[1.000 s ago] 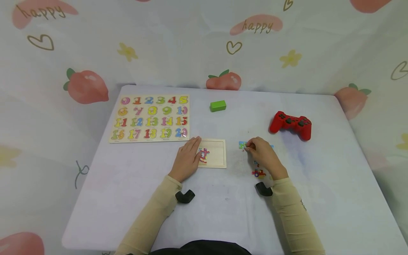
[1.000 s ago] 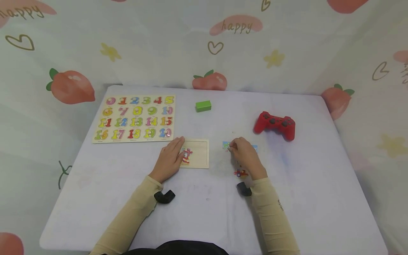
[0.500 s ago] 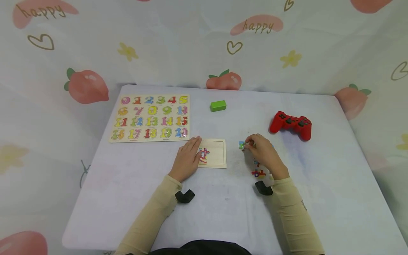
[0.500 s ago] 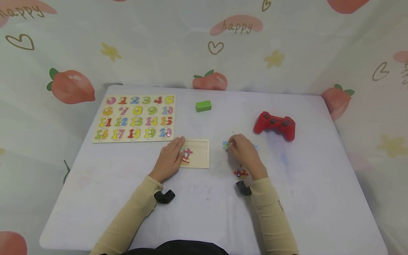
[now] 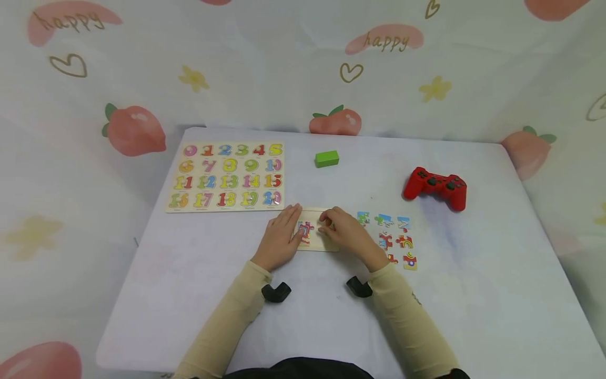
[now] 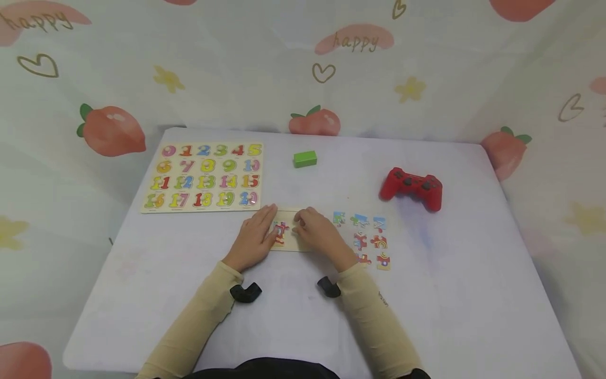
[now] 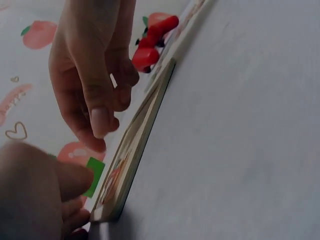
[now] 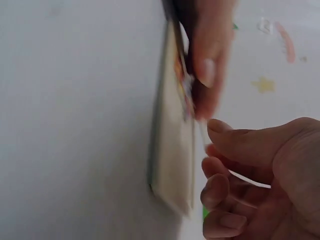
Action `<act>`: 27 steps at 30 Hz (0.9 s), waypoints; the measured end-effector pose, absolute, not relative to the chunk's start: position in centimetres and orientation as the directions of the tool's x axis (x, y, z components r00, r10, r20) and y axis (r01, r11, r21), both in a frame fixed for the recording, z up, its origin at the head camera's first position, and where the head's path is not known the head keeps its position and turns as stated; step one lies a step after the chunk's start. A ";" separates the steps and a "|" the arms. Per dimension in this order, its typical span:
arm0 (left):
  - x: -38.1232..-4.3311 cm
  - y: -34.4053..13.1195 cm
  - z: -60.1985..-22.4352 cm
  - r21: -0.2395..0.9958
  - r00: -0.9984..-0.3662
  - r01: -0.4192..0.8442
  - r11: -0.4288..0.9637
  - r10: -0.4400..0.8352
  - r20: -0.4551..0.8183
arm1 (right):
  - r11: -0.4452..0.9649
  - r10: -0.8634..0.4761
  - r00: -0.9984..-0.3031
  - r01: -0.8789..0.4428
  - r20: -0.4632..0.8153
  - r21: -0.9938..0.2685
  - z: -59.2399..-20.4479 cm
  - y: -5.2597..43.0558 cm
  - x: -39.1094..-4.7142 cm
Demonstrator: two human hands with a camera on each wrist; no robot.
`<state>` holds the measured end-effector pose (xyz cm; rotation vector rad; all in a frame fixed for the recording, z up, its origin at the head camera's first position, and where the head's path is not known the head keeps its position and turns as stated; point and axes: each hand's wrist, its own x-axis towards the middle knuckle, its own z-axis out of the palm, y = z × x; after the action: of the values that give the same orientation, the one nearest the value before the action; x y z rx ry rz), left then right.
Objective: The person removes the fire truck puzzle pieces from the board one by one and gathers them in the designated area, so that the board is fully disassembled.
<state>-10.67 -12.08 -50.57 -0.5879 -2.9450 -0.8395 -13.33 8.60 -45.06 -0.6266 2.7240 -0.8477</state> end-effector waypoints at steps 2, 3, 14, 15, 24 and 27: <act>-10.6 -12.1 -50.4 0.510 -0.922 0.372 0.776 0.372 0.107 | 0.749 -0.473 -0.877 -0.353 -0.081 -0.560 -45.5 7.8 -13.4; -10.6 -12.2 -50.3 0.511 -0.919 0.376 0.773 0.383 0.098 | 0.755 -0.477 -0.875 -0.360 -0.082 -0.549 -45.6 7.4 -13.4; -10.8 -12.4 -50.2 0.484 -0.890 0.436 0.759 0.445 0.104 | 0.723 -0.500 -0.865 -0.394 -0.038 -0.567 -46.1 5.8 -13.2; -10.7 -12.5 -50.2 0.486 -0.890 0.435 0.758 0.444 0.105 | 0.722 -0.494 -0.869 -0.391 -0.030 -0.571 -46.1 5.7 -13.2; -10.8 -12.6 -50.0 0.480 -0.900 0.409 0.776 0.431 0.068 | 0.720 -0.358 -0.933 -0.249 -0.039 -0.647 -46.2 5.0 -13.5; -10.7 -12.6 -50.0 0.479 -0.900 0.407 0.778 0.432 0.063 | 0.707 -0.341 -0.939 -0.225 -0.046 -0.670 -46.3 5.0 -13.7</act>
<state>-10.74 -12.60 -50.04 -0.7098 -3.0092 -0.7929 -13.70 4.96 -46.31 -0.4590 2.7467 -1.0453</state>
